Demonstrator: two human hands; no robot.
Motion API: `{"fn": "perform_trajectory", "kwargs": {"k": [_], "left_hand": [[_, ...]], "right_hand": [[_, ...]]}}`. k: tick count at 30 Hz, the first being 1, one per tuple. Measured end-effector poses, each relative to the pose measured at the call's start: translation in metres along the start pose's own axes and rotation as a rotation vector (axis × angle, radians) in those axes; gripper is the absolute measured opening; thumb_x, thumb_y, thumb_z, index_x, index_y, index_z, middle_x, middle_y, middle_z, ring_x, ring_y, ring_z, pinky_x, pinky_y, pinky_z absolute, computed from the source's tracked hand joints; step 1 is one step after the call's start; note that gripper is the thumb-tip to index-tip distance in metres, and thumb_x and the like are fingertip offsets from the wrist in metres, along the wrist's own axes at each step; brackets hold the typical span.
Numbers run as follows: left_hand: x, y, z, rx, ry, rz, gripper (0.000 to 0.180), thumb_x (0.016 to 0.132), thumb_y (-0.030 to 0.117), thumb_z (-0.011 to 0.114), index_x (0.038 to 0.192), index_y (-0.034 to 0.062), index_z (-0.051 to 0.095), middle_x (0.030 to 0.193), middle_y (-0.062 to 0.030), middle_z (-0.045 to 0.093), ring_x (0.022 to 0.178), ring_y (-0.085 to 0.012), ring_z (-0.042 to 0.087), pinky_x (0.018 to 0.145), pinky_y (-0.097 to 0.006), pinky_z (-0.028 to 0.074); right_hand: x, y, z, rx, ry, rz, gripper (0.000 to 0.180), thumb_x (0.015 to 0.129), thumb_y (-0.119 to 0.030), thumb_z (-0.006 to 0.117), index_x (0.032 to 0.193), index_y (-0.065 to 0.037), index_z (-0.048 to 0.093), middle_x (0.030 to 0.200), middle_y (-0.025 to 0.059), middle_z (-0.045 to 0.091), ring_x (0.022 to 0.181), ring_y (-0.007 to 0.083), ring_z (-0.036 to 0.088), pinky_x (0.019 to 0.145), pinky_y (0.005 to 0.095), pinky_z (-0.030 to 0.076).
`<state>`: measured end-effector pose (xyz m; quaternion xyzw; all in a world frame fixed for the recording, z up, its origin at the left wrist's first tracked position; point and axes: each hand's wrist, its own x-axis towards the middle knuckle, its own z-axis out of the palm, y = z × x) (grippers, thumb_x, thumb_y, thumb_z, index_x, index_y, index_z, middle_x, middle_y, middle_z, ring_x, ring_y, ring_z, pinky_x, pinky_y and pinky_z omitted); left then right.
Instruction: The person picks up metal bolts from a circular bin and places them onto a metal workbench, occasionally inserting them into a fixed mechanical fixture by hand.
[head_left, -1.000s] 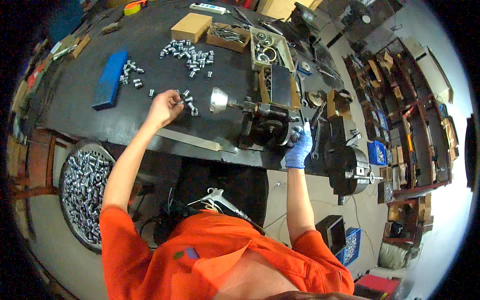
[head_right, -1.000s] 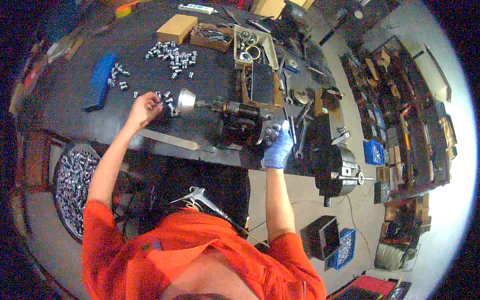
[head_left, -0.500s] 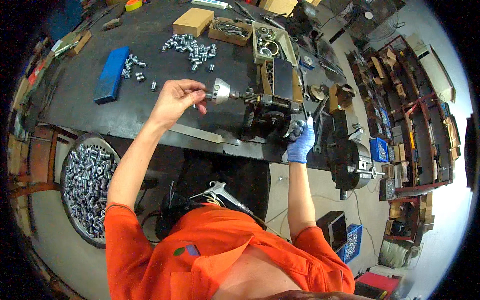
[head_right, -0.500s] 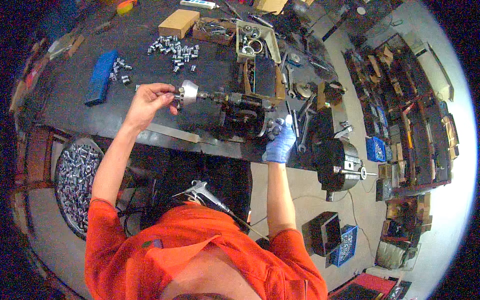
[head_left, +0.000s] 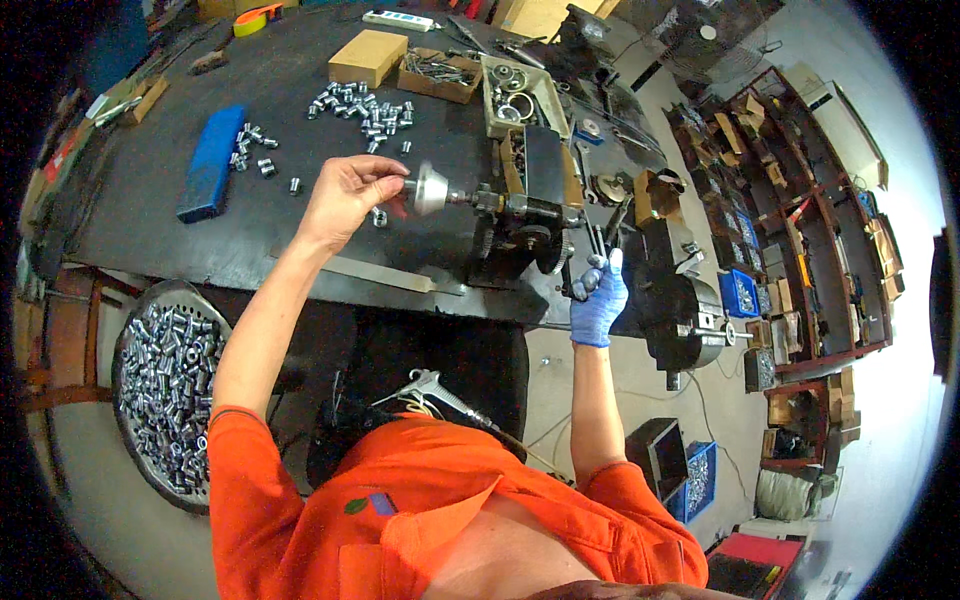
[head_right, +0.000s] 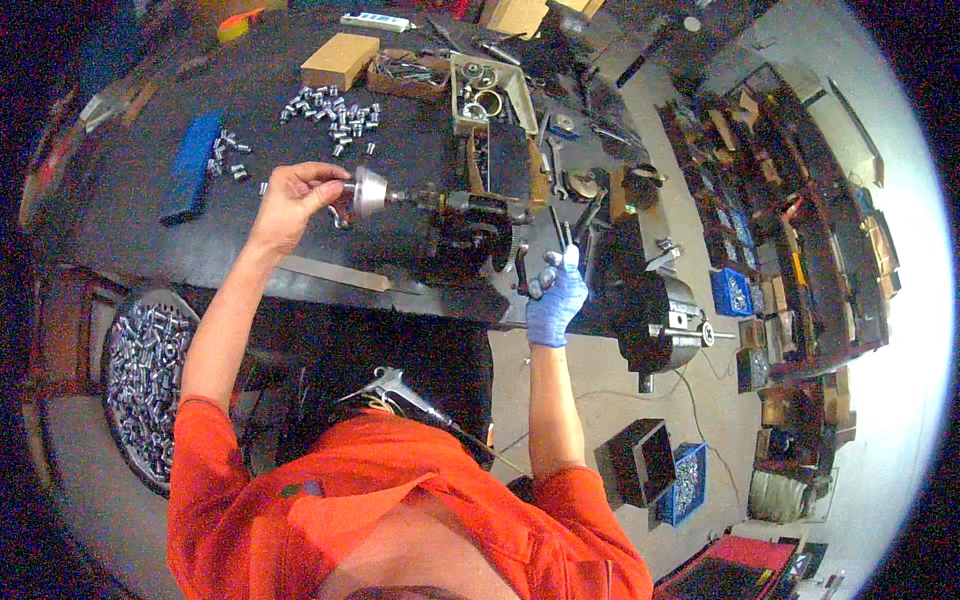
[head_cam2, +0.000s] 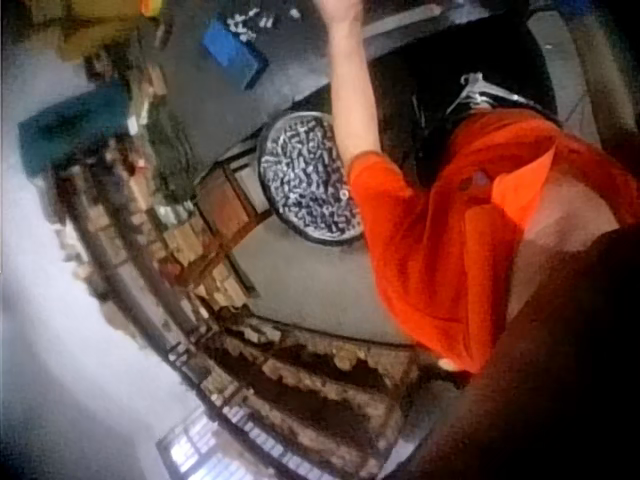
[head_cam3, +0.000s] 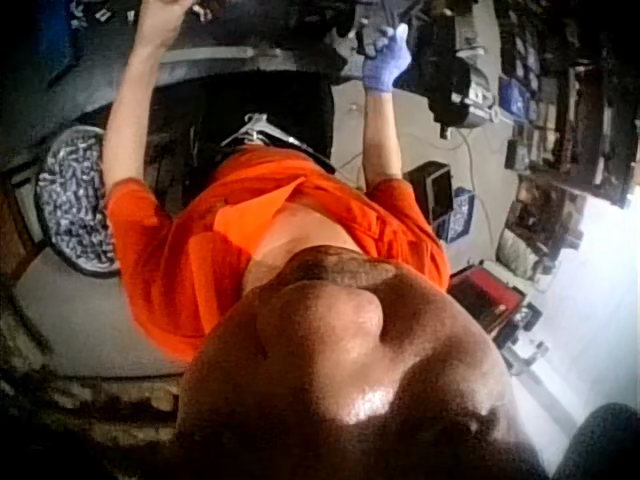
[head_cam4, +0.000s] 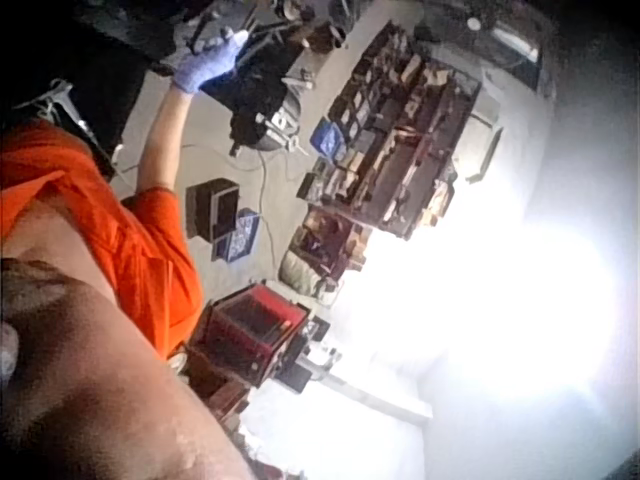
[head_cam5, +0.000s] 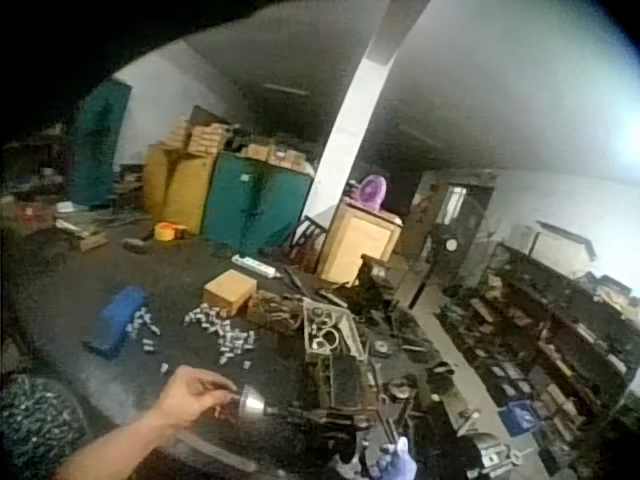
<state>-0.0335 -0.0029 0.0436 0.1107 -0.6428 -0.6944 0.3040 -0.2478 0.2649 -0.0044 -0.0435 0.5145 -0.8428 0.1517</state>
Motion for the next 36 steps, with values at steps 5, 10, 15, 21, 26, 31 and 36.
{"fn": "perform_trajectory", "kwargs": {"k": [5, 10, 15, 21, 26, 31, 36], "left_hand": [[-0.004, -0.011, -0.001, 0.029, 0.016, -0.01, 0.015, 0.08, 0.002, 0.059, 0.092, -0.0073, 0.059, 0.074, -0.0091, 0.062, 0.061, -0.0152, 0.061, 0.059, -0.025, 0.048], [0.003, -0.011, -0.002, 0.014, -0.037, -0.013, 0.018, 0.079, 0.003, 0.06, 0.094, -0.0076, 0.059, 0.076, -0.0095, 0.063, 0.062, -0.0152, 0.061, 0.061, -0.026, 0.048], [0.005, -0.006, -0.005, 0.077, -0.073, -0.035, 0.02, 0.078, -0.001, 0.06, 0.097, -0.0059, 0.059, 0.082, -0.0092, 0.063, 0.068, -0.0153, 0.061, 0.066, -0.027, 0.049], [0.0, -0.006, -0.003, 0.107, -0.042, 0.002, 0.021, 0.077, -0.002, 0.061, 0.098, -0.0054, 0.059, 0.088, -0.0092, 0.063, 0.076, -0.0141, 0.061, 0.071, -0.025, 0.049], [0.0, -0.013, 0.003, 0.123, 0.042, 0.016, 0.022, 0.078, 0.0, 0.062, 0.1, -0.0055, 0.059, 0.086, -0.0092, 0.064, 0.075, -0.0142, 0.062, 0.07, -0.025, 0.05], [0.0, -0.014, -0.002, 0.045, 0.012, -0.014, 0.025, 0.076, 0.0, 0.064, 0.1, -0.006, 0.059, 0.088, -0.01, 0.064, 0.076, -0.0145, 0.062, 0.071, -0.026, 0.05], [0.003, -0.01, -0.003, 0.042, -0.011, -0.031, 0.026, 0.075, -0.001, 0.065, 0.1, -0.0057, 0.059, 0.091, -0.011, 0.063, 0.08, -0.0146, 0.061, 0.074, -0.026, 0.05]], "right_hand": [[0.002, 0.001, 0.0, -0.017, 0.011, 0.004, 0.037, 0.087, -0.04, 0.053, 0.073, -0.006, 0.054, 0.048, -0.0044, 0.034, 0.038, 0.0052, 0.029, 0.034, 0.0201, 0.022], [-0.001, -0.014, 0.007, -0.046, 0.014, 0.034, 0.036, 0.087, -0.04, 0.053, 0.072, -0.007, 0.054, 0.048, -0.0047, 0.034, 0.038, 0.0053, 0.029, 0.034, 0.0201, 0.023], [0.004, -0.046, 0.026, -0.054, -0.09, -0.039, 0.042, 0.086, -0.045, 0.053, 0.072, -0.005, 0.057, 0.047, -0.0051, 0.034, 0.037, 0.0046, 0.028, 0.033, 0.0202, 0.022], [0.079, -0.051, 0.07, 0.005, -0.151, -0.02, 0.038, 0.086, -0.044, 0.052, 0.07, -0.009, 0.055, 0.049, -0.007, 0.035, 0.039, 0.0037, 0.028, 0.033, 0.0198, 0.021], [0.115, 0.005, 0.053, -0.154, 0.0, 0.032, 0.038, 0.085, -0.043, 0.055, 0.068, -0.009, 0.056, 0.047, -0.0065, 0.037, 0.038, 0.0054, 0.032, 0.034, 0.0214, 0.025], [0.062, 0.028, 0.018, -0.179, 0.038, 0.091, 0.035, 0.086, -0.039, 0.055, 0.069, -0.008, 0.056, 0.049, -0.0051, 0.04, 0.037, 0.0058, 0.034, 0.034, 0.0206, 0.025], [0.02, -0.005, -0.003, -0.039, -0.073, 0.099, 0.038, 0.088, -0.041, 0.05, 0.076, -0.005, 0.054, 0.048, -0.0045, 0.034, 0.036, 0.0058, 0.027, 0.032, 0.0206, 0.023]]}}
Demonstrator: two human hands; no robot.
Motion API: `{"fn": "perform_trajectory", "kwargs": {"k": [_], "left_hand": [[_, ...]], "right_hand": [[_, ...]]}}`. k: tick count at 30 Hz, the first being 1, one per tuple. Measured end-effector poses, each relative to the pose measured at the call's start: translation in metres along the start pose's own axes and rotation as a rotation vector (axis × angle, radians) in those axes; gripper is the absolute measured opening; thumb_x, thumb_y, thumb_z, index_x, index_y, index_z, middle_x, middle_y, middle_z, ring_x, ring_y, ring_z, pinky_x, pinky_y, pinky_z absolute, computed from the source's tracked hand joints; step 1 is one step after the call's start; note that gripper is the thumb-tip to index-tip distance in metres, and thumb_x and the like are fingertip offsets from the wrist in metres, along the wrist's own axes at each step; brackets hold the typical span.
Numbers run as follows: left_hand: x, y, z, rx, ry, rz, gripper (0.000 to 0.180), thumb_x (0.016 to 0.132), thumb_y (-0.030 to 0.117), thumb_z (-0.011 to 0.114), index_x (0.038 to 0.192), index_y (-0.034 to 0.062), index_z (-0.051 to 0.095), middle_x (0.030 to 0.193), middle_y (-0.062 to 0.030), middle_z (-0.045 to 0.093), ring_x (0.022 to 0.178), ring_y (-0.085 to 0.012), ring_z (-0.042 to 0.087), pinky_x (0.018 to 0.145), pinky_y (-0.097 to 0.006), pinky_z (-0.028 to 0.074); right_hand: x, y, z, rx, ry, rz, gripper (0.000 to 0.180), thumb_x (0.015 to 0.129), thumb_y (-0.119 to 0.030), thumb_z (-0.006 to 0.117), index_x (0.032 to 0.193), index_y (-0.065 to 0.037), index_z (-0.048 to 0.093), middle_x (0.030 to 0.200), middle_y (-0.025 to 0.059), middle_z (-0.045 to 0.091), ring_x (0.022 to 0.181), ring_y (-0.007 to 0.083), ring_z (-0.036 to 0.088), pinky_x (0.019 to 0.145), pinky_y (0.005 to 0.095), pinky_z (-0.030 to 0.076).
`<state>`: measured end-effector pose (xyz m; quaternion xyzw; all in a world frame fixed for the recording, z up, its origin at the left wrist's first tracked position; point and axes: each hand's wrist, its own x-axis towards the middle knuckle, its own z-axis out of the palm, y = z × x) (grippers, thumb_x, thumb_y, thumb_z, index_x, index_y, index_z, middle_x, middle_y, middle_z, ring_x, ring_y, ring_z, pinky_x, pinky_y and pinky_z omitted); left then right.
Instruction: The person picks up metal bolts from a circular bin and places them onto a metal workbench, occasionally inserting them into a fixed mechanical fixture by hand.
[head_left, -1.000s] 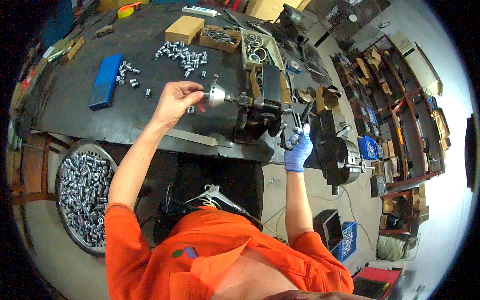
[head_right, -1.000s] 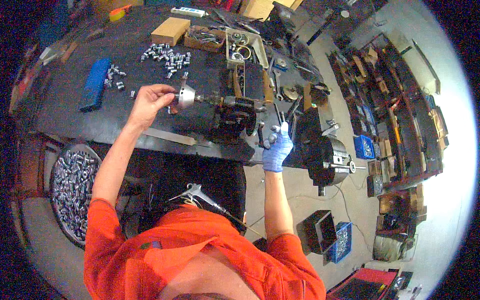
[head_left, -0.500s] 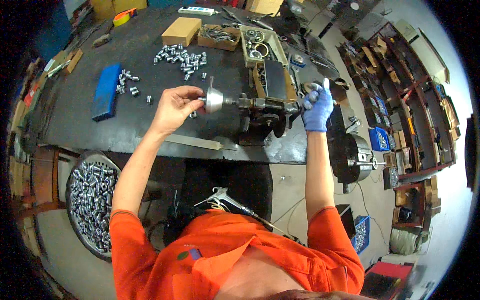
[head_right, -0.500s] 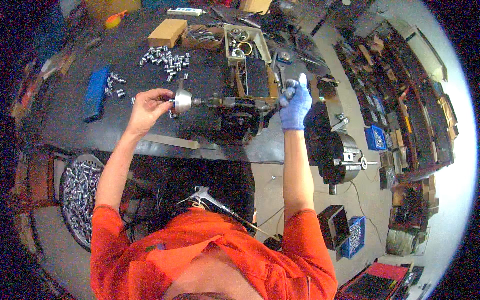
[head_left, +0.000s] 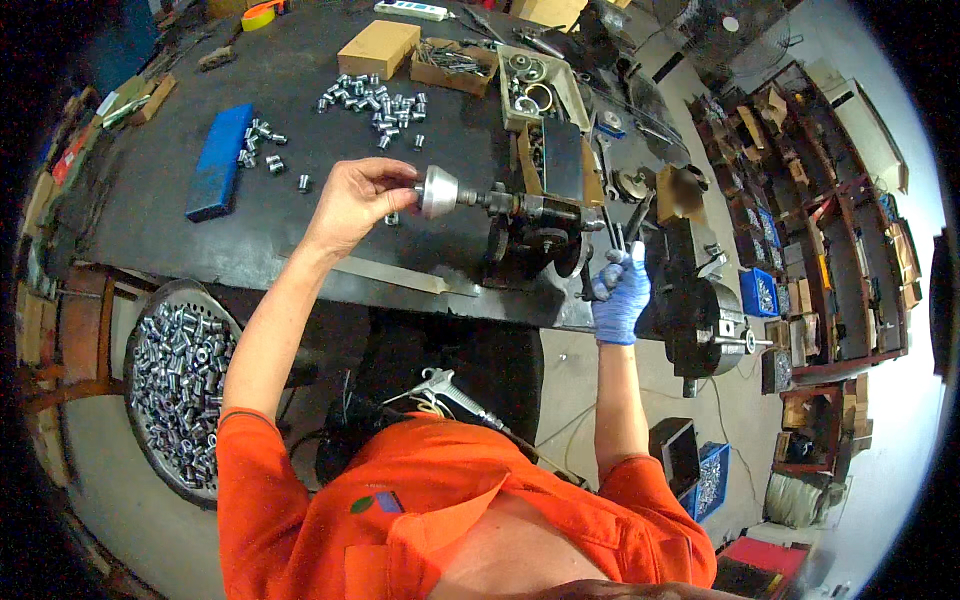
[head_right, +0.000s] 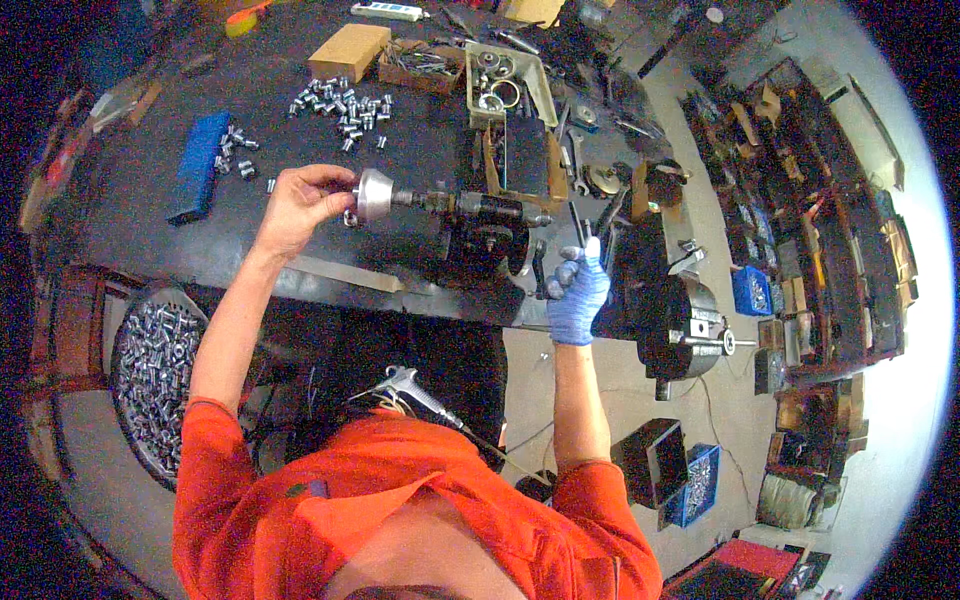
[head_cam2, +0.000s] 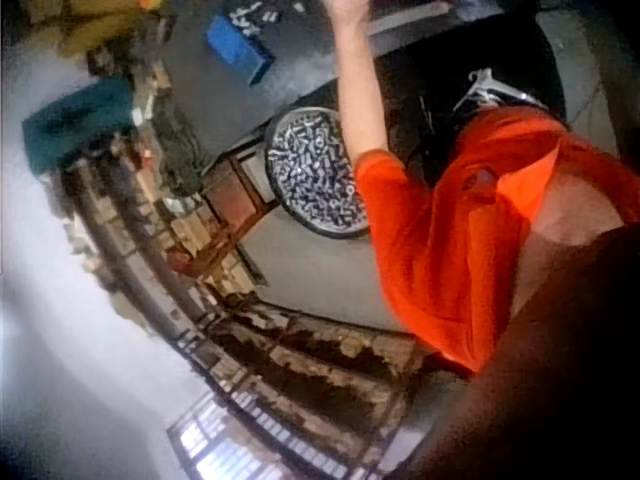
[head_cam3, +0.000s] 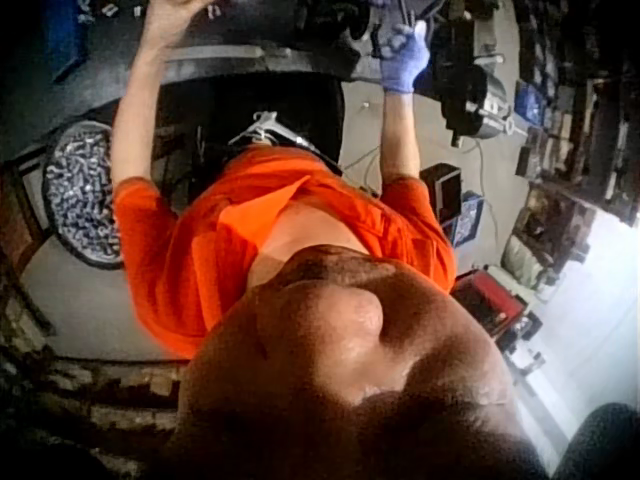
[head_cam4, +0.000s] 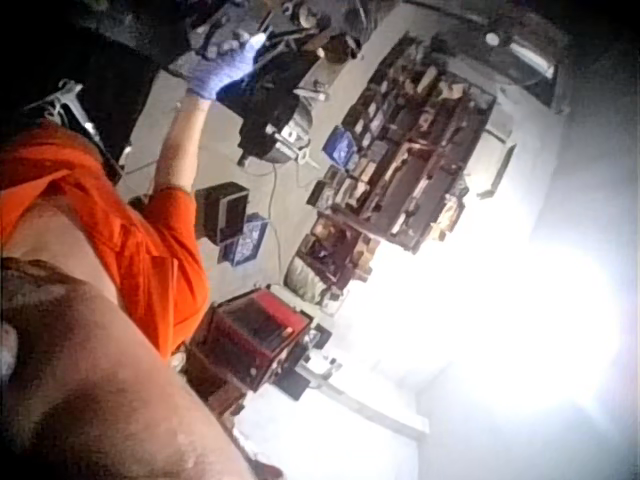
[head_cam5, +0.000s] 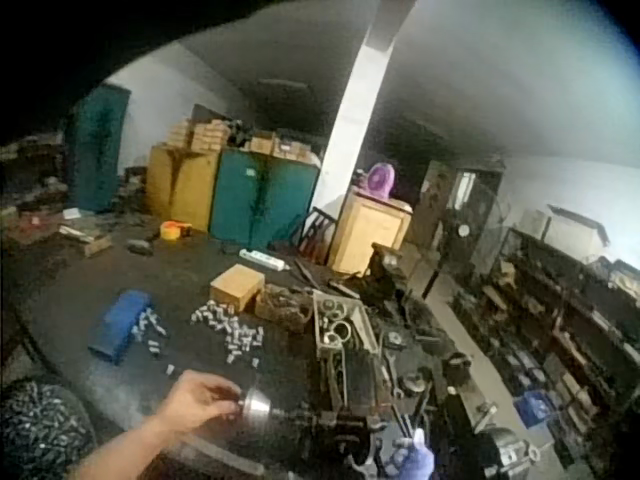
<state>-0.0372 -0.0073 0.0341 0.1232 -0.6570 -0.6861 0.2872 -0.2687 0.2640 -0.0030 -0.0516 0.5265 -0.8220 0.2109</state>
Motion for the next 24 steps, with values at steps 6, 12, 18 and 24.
{"fn": "perform_trajectory", "kwargs": {"k": [6, 12, 18, 24], "left_hand": [[-0.002, 0.001, 0.007, 0.018, 0.062, 0.007, 0.019, 0.076, 0.002, 0.064, 0.092, -0.0072, 0.061, 0.078, -0.0091, 0.063, 0.065, -0.0128, 0.06, 0.06, -0.023, 0.046], [0.0, 0.002, 0.0, -0.038, 0.014, -0.029, 0.019, 0.077, 0.006, 0.065, 0.09, -0.0067, 0.061, 0.075, -0.0079, 0.062, 0.061, -0.0121, 0.058, 0.058, -0.023, 0.045], [0.0, 0.005, -0.006, -0.092, 0.001, -0.051, 0.022, 0.076, 0.008, 0.066, 0.091, -0.0069, 0.059, 0.074, -0.0087, 0.062, 0.061, -0.0141, 0.059, 0.058, -0.025, 0.047], [-0.006, 0.007, -0.009, -0.115, 0.023, -0.054, 0.021, 0.076, 0.008, 0.065, 0.09, -0.0071, 0.059, 0.077, -0.0119, 0.062, 0.061, -0.0165, 0.059, 0.059, -0.027, 0.048]], "right_hand": [[0.013, 0.01, -0.003, 0.074, 0.059, 0.048, 0.041, 0.087, -0.042, 0.051, 0.072, -0.004, 0.056, 0.045, -0.0043, 0.033, 0.035, 0.0052, 0.026, 0.031, 0.0205, 0.016], [0.061, 0.016, 0.045, -0.364, 0.205, -0.045, 0.03, 0.087, -0.035, 0.054, 0.074, -0.009, 0.059, 0.054, -0.003, 0.049, 0.043, 0.0062, 0.041, 0.039, 0.0194, 0.032], [0.06, -0.04, 0.075, 0.04, -0.022, -0.184, 0.037, 0.087, -0.04, 0.053, 0.075, -0.006, 0.055, 0.048, -0.0066, 0.034, 0.039, 0.0046, 0.029, 0.035, 0.0187, 0.022], [-0.011, -0.038, 0.021, 0.146, -0.155, -0.291, 0.036, 0.091, -0.035, 0.047, 0.08, -0.002, 0.053, 0.048, -0.0042, 0.032, 0.038, 0.0036, 0.026, 0.033, 0.0199, 0.021]]}}
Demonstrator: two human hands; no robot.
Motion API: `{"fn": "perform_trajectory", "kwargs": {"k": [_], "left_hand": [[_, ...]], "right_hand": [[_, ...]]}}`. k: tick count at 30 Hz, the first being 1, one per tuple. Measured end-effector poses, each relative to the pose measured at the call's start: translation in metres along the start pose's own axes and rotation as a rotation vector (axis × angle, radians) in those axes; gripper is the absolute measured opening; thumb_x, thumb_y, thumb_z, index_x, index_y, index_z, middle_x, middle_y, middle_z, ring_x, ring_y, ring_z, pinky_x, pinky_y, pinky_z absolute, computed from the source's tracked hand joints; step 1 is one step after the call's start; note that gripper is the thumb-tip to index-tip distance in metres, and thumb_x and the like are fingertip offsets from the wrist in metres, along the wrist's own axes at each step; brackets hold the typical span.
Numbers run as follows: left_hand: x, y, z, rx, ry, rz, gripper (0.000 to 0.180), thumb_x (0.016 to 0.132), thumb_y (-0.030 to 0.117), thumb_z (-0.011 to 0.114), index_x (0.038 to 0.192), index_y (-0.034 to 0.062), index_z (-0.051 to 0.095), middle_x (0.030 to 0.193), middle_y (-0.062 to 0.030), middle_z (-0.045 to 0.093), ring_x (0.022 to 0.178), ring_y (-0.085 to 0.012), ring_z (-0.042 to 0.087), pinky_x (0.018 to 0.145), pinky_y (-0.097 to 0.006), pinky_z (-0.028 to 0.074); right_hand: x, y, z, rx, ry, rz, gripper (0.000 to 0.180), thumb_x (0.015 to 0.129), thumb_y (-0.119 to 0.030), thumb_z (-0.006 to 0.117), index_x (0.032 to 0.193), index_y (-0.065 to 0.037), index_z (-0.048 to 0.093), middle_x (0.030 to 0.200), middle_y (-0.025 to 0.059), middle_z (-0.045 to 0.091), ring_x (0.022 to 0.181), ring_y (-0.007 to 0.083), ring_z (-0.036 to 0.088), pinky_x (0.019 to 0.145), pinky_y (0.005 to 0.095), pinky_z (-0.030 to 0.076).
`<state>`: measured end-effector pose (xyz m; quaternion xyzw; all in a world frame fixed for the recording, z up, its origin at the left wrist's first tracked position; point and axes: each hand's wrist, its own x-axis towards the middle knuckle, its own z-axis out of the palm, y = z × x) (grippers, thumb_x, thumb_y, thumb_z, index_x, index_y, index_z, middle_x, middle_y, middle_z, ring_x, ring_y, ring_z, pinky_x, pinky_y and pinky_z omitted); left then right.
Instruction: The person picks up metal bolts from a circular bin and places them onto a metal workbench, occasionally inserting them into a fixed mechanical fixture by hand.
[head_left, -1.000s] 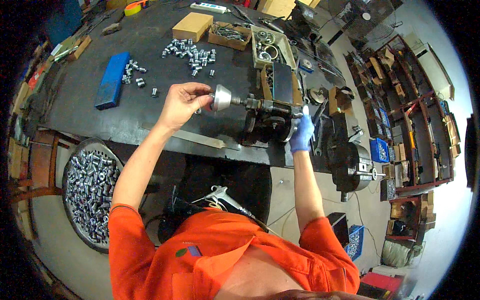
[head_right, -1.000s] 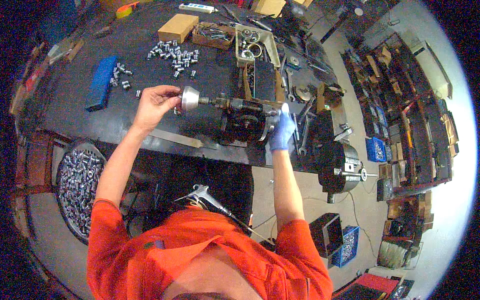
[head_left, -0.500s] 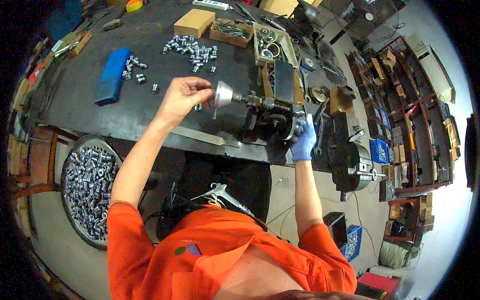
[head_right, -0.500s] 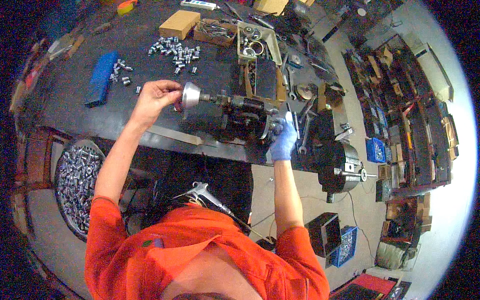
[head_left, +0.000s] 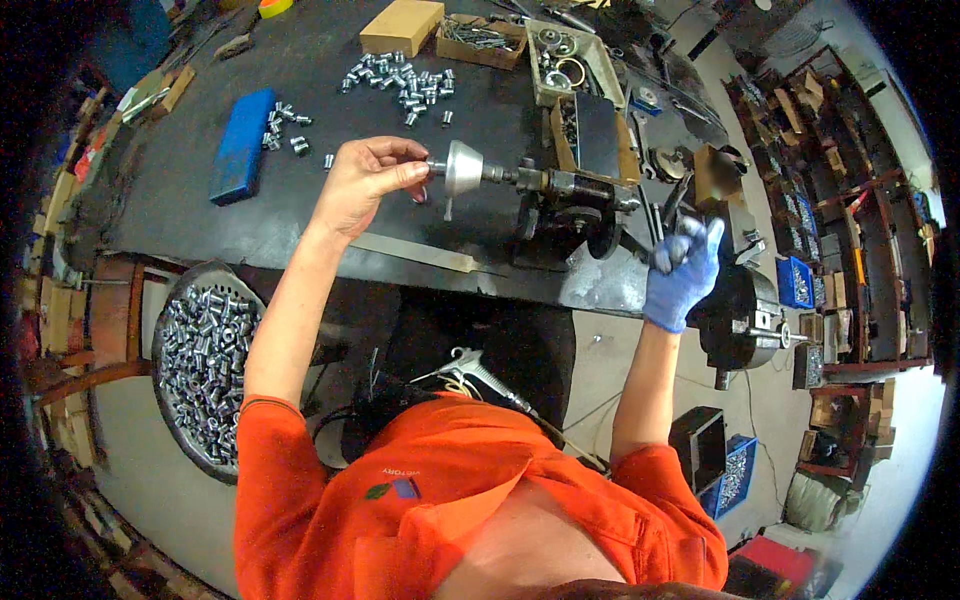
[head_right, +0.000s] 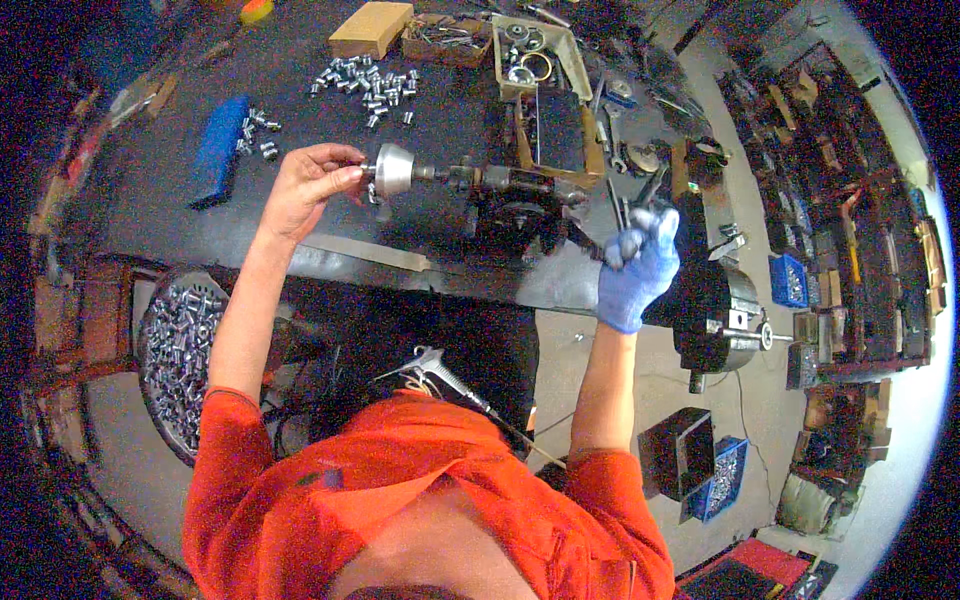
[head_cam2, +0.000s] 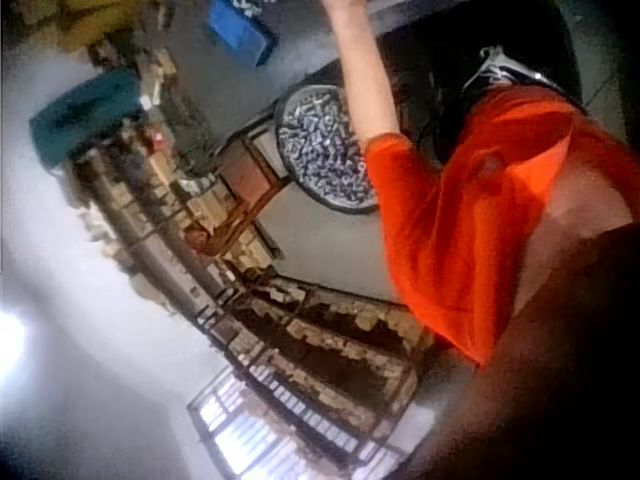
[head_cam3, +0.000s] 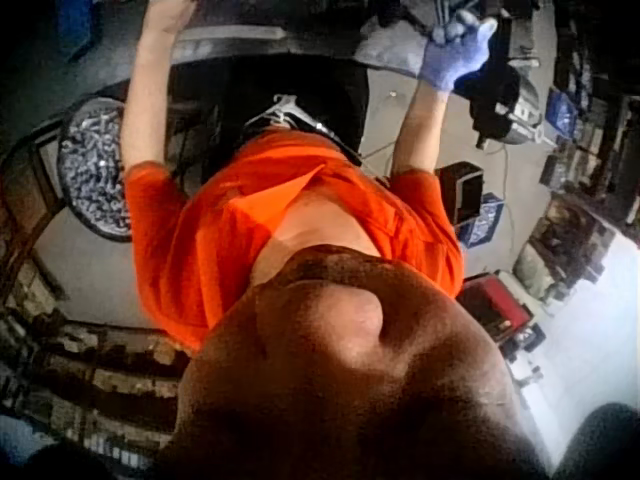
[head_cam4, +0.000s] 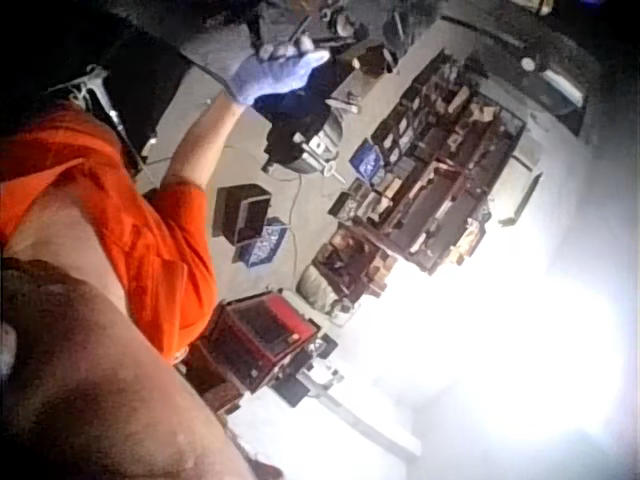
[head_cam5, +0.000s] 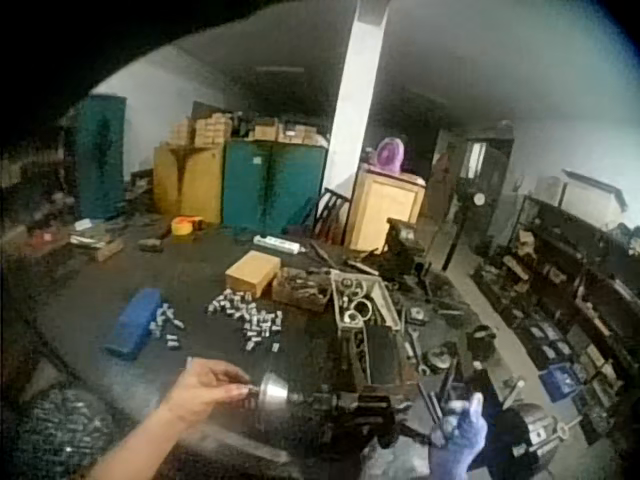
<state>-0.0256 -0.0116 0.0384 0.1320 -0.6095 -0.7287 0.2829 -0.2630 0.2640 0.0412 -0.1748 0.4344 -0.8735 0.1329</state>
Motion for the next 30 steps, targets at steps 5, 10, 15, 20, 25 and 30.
{"fn": "perform_trajectory", "kwargs": {"k": [5, 10, 15, 20, 25, 30], "left_hand": [[-0.009, -0.003, -0.018, 0.04, 0.046, 0.02, 0.022, 0.079, 0.009, 0.062, 0.094, -0.0072, 0.057, 0.078, -0.0124, 0.062, 0.062, -0.0167, 0.06, 0.06, -0.027, 0.049], [-0.014, -0.017, 0.008, 0.125, -0.065, -0.013, 0.028, 0.083, 0.01, 0.058, 0.106, -0.0046, 0.052, 0.082, -0.0117, 0.063, 0.067, -0.0164, 0.062, 0.062, -0.028, 0.049], [-0.013, -0.041, -0.023, 1.279, 0.319, 0.261, 0.03, 0.07, 0.013, 0.064, 0.098, 0.0071, 0.059, 0.084, -0.013, 0.063, 0.071, -0.0293, 0.061, 0.061, -0.038, 0.047], [-0.026, -0.054, -0.076, 1.433, 0.317, -0.142, 0.035, 0.074, 0.031, 0.066, 0.099, 0.0067, 0.059, 0.074, -0.0135, 0.063, 0.076, -0.0317, 0.061, 0.066, -0.043, 0.047], [-0.025, -0.048, -0.081, 1.689, 0.281, -0.205, 0.031, 0.075, 0.032, 0.064, 0.092, 0.0065, 0.061, 0.081, -0.0149, 0.064, 0.08, -0.0325, 0.062, 0.07, -0.044, 0.048], [-0.041, -0.043, -0.106, 1.679, 0.298, -0.254, 0.02, 0.075, 0.026, 0.06, 0.084, 0.0078, 0.063, 0.079, -0.0156, 0.063, 0.077, -0.0346, 0.061, 0.069, -0.044, 0.048]], "right_hand": [[0.002, 0.046, -0.028, -0.077, 0.218, 0.296, 0.039, 0.088, -0.04, 0.051, 0.072, -0.005, 0.057, 0.047, -0.0042, 0.037, 0.036, 0.005, 0.032, 0.032, 0.0192, 0.022], [0.028, 0.075, -0.012, -0.089, 0.135, 0.285, 0.028, 0.089, -0.034, 0.052, 0.075, -0.01, 0.056, 0.059, -0.0047, 0.049, 0.044, 0.003, 0.039, 0.038, 0.017, 0.03], [0.032, 0.081, -0.028, 0.012, 0.064, 0.334, 0.024, 0.09, -0.031, 0.051, 0.079, -0.01, 0.054, 0.061, -0.0064, 0.046, 0.047, 0.002, 0.039, 0.04, 0.0164, 0.032], [0.015, 0.069, -0.011, -0.046, 0.151, 0.306, 0.023, 0.09, -0.029, 0.051, 0.083, -0.008, 0.057, 0.064, -0.0035, 0.053, 0.046, 0.0024, 0.041, 0.038, 0.0153, 0.031], [0.023, 0.079, -0.039, -0.022, 0.071, 0.328, 0.021, 0.09, -0.028, 0.05, 0.084, -0.009, 0.057, 0.068, -0.0007, 0.058, 0.052, 0.0067, 0.051, 0.047, 0.0191, 0.041], [0.026, 0.083, -0.039, -0.036, 0.079, 0.278, 0.021, 0.09, -0.028, 0.05, 0.086, -0.009, 0.057, 0.069, -0.0007, 0.059, 0.058, 0.0098, 0.055, 0.054, 0.0233, 0.045]]}}
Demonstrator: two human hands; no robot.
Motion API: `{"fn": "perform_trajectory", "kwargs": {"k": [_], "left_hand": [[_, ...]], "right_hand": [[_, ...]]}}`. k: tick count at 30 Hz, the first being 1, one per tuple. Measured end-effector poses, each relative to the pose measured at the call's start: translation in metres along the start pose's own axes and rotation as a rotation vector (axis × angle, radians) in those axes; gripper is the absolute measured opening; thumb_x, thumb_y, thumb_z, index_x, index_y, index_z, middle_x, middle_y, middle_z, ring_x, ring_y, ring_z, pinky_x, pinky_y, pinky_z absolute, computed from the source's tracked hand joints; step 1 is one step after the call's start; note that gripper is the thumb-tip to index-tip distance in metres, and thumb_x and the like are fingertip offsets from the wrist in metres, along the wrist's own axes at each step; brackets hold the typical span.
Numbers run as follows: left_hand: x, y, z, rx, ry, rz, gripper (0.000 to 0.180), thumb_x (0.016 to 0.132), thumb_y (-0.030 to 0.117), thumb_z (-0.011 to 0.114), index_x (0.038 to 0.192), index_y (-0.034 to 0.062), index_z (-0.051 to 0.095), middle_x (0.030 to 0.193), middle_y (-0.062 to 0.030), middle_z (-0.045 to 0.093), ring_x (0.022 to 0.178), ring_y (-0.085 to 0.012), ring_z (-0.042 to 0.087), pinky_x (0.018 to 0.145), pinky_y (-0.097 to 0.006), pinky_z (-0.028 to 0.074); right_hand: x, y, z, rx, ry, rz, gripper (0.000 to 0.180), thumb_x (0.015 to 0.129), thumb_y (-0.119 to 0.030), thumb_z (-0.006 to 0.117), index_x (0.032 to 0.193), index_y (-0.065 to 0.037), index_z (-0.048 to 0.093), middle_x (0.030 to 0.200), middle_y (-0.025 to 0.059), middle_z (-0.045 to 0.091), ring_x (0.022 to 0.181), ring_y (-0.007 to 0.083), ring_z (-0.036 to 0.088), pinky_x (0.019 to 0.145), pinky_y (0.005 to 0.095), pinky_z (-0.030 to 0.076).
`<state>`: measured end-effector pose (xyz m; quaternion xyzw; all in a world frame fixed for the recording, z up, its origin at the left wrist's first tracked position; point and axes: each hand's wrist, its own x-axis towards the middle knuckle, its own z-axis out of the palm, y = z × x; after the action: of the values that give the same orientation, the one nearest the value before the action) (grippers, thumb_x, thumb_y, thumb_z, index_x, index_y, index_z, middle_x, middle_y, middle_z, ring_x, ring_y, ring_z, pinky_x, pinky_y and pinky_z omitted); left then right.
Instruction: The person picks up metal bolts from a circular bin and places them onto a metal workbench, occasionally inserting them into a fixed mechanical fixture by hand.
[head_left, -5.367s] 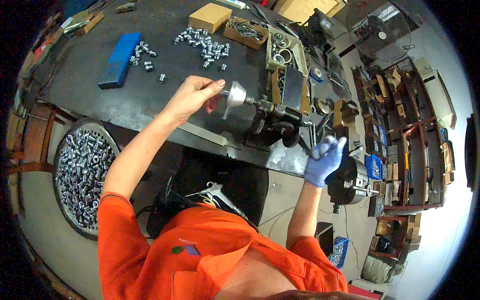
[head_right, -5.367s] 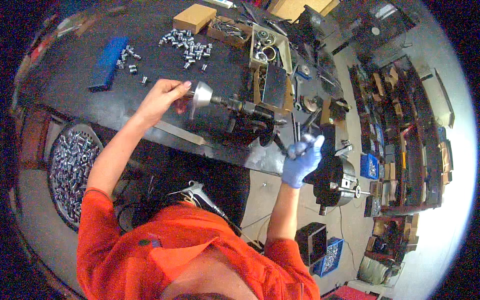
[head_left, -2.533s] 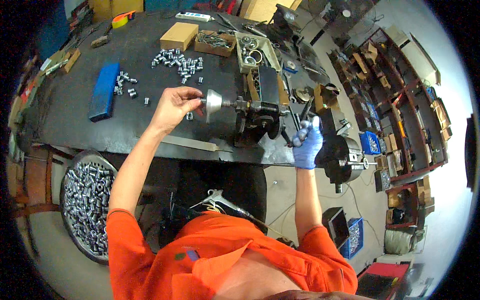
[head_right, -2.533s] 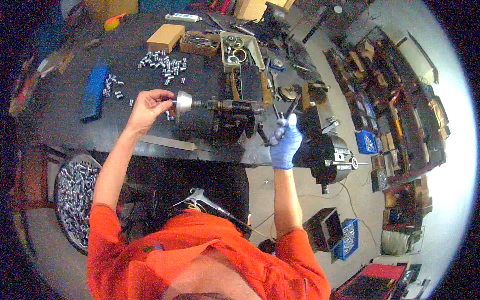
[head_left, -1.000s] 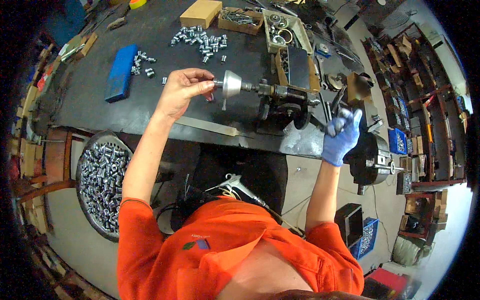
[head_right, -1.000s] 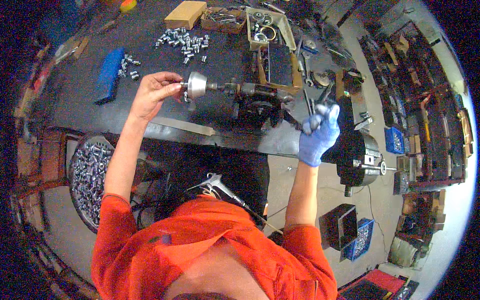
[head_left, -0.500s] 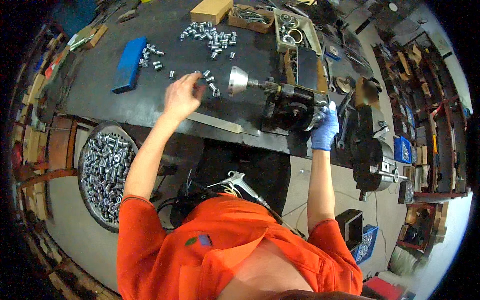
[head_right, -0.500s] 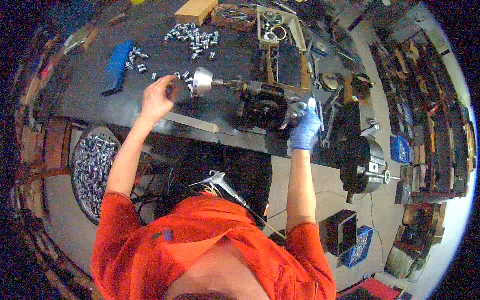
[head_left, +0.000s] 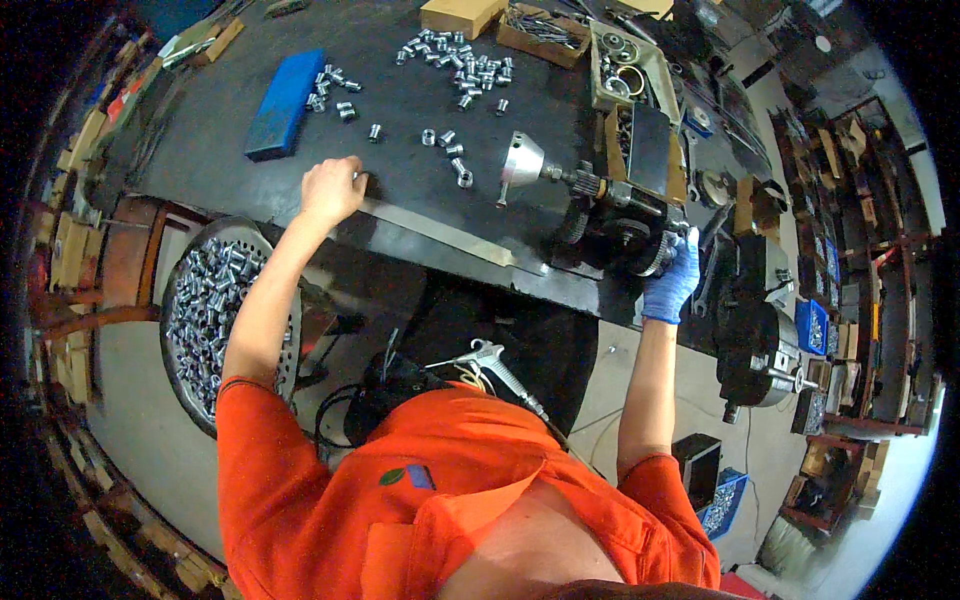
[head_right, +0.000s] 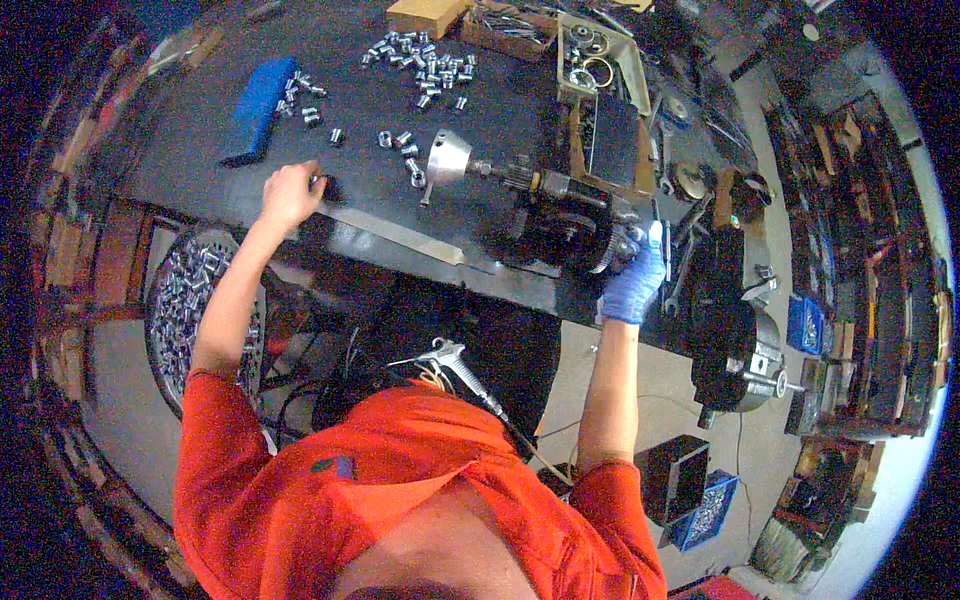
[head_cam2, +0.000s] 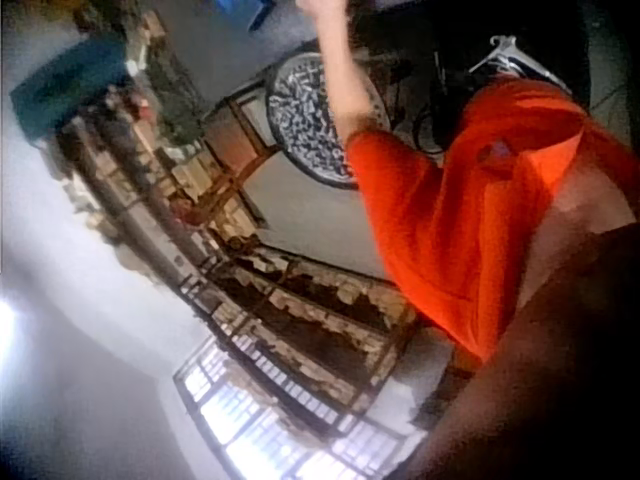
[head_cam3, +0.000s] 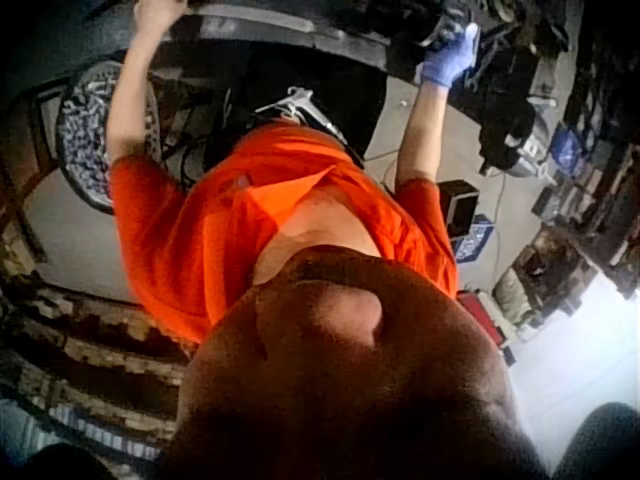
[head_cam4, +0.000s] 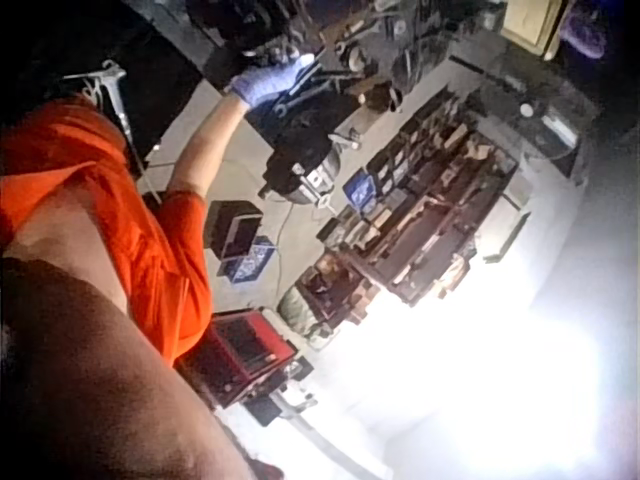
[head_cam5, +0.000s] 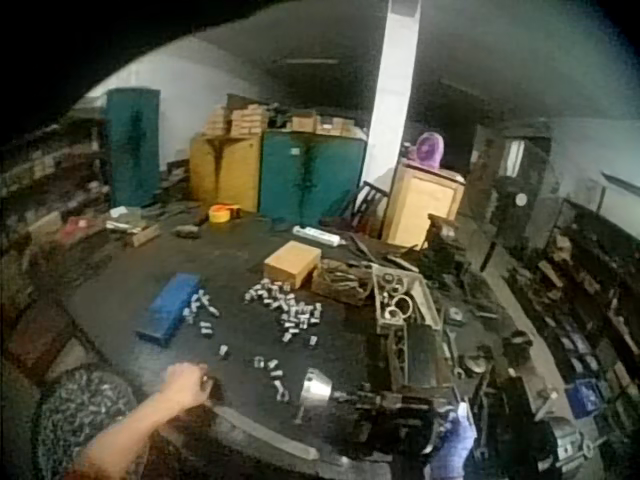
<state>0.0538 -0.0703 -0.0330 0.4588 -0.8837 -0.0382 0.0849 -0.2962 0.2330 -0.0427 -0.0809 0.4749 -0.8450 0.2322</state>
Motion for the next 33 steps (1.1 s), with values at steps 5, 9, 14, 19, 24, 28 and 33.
{"fn": "perform_trajectory", "kwargs": {"k": [5, 9, 14, 19, 24, 28, 33], "left_hand": [[-0.034, -0.041, -0.041, -0.083, 0.228, -0.067, 0.021, 0.076, 0.025, 0.057, 0.084, 0.0065, 0.064, 0.075, -0.0171, 0.063, 0.073, -0.0346, 0.061, 0.065, -0.044, 0.048], [-0.113, -0.101, -0.069, 0.053, 0.205, -0.231, 0.023, 0.076, 0.026, 0.057, 0.084, 0.0048, 0.063, 0.074, -0.0181, 0.062, 0.072, -0.0349, 0.061, 0.064, -0.043, 0.048], [-0.189, -0.134, -0.084, 0.285, 0.058, -0.392, 0.025, 0.075, 0.029, 0.06, 0.083, 0.0061, 0.064, 0.078, -0.0182, 0.063, 0.078, -0.0339, 0.06, 0.066, -0.043, 0.047], [-0.119, -0.089, -0.08, 0.026, 0.199, -0.281, 0.025, 0.077, 0.03, 0.059, 0.084, 0.0069, 0.063, 0.08, -0.0161, 0.063, 0.08, -0.0343, 0.059, 0.066, -0.043, 0.047], [0.017, -0.03, -0.019, -0.284, 0.194, -0.059, 0.03, 0.079, 0.032, 0.059, 0.1, 0.01, 0.062, 0.089, -0.0146, 0.063, 0.088, -0.0325, 0.059, 0.073, -0.042, 0.047], [0.076, -0.007, 0.009, -0.083, 0.072, -0.028, 0.03, 0.077, 0.03, 0.062, 0.099, 0.0098, 0.062, 0.09, -0.0147, 0.064, 0.089, -0.0327, 0.06, 0.073, -0.043, 0.047], [0.066, -0.001, 0.005, -0.102, 0.02, 0.014, 0.018, 0.073, 0.023, 0.065, 0.077, 0.0059, 0.061, 0.081, -0.0133, 0.064, 0.081, -0.0323, 0.061, 0.069, -0.043, 0.048]], "right_hand": [[0.0, -0.001, 0.003, -0.111, 0.097, 0.026, 0.029, 0.092, -0.032, 0.046, 0.073, -0.013, 0.055, 0.061, -0.0044, 0.052, 0.049, 0.0055, 0.046, 0.046, 0.0196, 0.039], [0.0, -0.002, -0.001, 0.097, -0.032, 0.101, 0.032, 0.092, -0.036, 0.043, 0.07, -0.013, 0.051, 0.054, -0.0088, 0.038, 0.041, 0.0021, 0.03, 0.036, 0.018, 0.023], [0.003, 0.005, -0.01, 0.118, -0.088, 0.068, 0.02, 0.09, -0.028, 0.05, 0.085, -0.009, 0.056, 0.065, -0.002, 0.054, 0.046, 0.0046, 0.043, 0.04, 0.0166, 0.03], [0.008, 0.006, -0.021, 0.107, -0.049, 0.032, 0.017, 0.089, -0.027, 0.052, 0.091, -0.01, 0.053, 0.067, -0.0016, 0.056, 0.049, 0.0045, 0.045, 0.041, 0.0162, 0.031], [-0.006, -0.002, 0.003, -0.047, 0.06, 0.009, 0.029, 0.088, -0.034, 0.052, 0.071, -0.012, 0.053, 0.058, -0.0041, 0.049, 0.046, 0.0043, 0.04, 0.039, 0.0174, 0.028], [-0.012, -0.007, 0.014, -0.05, 0.055, 0.078, 0.035, 0.088, -0.039, 0.052, 0.067, -0.011, 0.053, 0.051, -0.0052, 0.044, 0.043, 0.0041, 0.038, 0.037, 0.0174, 0.025], [-0.018, -0.009, 0.013, -0.102, 0.179, 0.002, 0.032, 0.089, -0.036, 0.051, 0.072, -0.008, 0.054, 0.052, -0.0051, 0.044, 0.042, 0.0042, 0.038, 0.037, 0.0174, 0.026]]}}
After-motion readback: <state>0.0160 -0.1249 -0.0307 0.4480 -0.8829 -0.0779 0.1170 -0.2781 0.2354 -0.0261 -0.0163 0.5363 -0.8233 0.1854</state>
